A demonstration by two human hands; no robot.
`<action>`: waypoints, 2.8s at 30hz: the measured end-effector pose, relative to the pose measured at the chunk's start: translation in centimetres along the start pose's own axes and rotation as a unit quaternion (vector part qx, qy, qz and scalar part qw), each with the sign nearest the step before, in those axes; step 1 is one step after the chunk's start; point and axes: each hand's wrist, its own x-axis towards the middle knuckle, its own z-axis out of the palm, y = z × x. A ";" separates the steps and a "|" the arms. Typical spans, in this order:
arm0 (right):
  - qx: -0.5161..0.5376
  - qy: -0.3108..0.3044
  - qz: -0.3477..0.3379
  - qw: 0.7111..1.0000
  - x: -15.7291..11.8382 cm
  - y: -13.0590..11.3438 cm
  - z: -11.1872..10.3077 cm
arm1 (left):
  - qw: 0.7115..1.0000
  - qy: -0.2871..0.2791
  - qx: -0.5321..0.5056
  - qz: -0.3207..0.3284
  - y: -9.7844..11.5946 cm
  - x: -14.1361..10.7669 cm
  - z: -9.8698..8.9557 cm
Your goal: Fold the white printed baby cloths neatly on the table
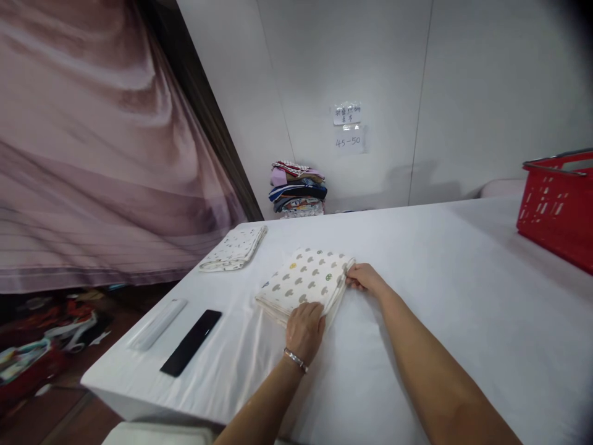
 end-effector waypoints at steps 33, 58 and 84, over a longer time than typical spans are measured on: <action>-0.354 0.127 -0.327 0.867 -1.9 -0.5 2.2 | 0.999 -0.036 -0.004 -0.012 0.9 -0.8 0.8; -0.637 -0.065 -0.311 0.702 -5.7 2.2 8.0 | 0.929 0.109 -0.197 -0.294 -7.5 -5.1 -2.5; -0.617 -0.114 -0.284 0.725 -8.7 -1.3 13.9 | 0.595 -0.069 -0.588 -0.543 -7.1 -2.8 -0.3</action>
